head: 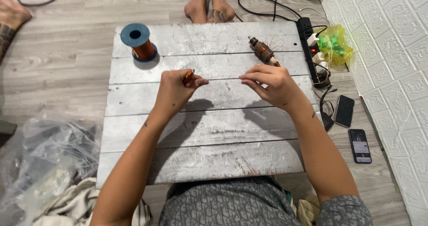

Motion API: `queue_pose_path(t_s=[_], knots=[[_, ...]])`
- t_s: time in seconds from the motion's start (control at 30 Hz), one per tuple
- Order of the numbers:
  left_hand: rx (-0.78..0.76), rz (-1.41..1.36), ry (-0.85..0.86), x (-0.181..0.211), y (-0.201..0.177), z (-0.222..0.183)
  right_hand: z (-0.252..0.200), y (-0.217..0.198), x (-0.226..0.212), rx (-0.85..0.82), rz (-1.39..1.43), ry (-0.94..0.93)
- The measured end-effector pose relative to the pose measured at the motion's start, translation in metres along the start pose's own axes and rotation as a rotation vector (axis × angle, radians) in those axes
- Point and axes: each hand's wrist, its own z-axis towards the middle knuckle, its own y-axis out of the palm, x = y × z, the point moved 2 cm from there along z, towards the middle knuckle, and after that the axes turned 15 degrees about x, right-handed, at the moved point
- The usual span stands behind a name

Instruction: The person manipulates thin copper wires with a small tool to repair an electric motor component on a wooden table.

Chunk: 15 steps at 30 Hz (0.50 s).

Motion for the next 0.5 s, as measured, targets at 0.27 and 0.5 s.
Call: queue_pose_path(t_s=[0.27,0.5], knots=[[0.040,0.134,0.268,-0.019,0.013,-0.008,-0.024,0.023,0.047,0.336,0.667,1.089],[0.027,0.161,0.308,-0.026,0.027,-0.011,-0.044,0.034,0.065,0.505,1.395,1.238]])
